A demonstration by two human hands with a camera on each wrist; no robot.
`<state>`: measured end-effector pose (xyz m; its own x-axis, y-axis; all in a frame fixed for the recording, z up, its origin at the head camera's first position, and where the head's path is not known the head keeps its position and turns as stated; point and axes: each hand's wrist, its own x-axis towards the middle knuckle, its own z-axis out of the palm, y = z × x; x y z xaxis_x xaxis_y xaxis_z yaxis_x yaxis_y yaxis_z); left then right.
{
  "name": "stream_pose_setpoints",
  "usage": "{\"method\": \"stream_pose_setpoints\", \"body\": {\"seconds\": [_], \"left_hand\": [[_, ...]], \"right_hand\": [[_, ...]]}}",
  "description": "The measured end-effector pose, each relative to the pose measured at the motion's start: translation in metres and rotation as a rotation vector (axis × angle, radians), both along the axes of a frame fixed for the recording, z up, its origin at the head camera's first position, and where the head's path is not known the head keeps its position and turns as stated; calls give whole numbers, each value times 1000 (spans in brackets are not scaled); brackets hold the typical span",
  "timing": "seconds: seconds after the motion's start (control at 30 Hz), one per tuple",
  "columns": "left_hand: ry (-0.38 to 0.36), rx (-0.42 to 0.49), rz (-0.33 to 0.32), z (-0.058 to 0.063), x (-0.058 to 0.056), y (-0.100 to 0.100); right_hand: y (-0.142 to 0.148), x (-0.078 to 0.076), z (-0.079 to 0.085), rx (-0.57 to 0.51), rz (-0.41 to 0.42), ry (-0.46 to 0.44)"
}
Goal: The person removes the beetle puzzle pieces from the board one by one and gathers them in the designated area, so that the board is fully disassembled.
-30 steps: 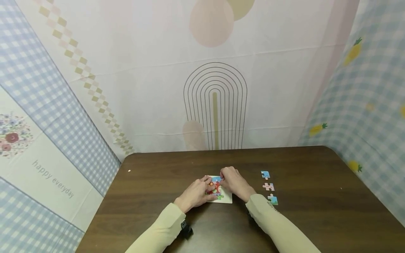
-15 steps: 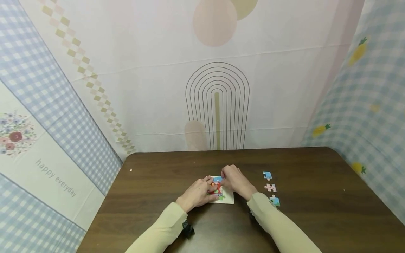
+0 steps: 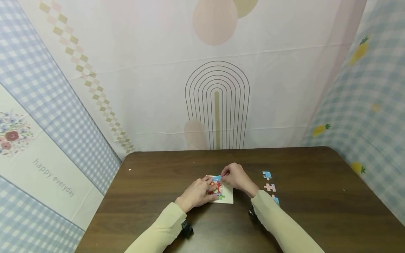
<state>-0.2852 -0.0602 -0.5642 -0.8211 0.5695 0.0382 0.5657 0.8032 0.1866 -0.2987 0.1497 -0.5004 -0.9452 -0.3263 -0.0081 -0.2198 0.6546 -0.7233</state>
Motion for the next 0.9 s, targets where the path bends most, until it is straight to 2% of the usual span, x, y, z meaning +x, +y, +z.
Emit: {"method": "stream_pose_setpoints", "body": {"seconds": [0.13,0.37,0.57,0.63,0.7,0.77,0.9], "left_hand": [[11,7,-6,13,9,-1],[19,46,1,10,6,-2],[29,57,-6,6,5,-3],[16,53,-3,13,9,-2],[36,54,-5,11,8,-2],[24,55,4,15,10,-2],[7,57,16,5,5,-2]], "right_hand": [[1,2,-3,-57,-76,-88],[-8,1,-2,-138,-223,-219],[-21,3,4,-187,-351,-236],[-25,4,6,-180,-362,-221],[-28,4,8,-167,-370,-216],[-28,3,8,-156,-367,-214],[-21,-4,1,-162,-351,-248]]}}
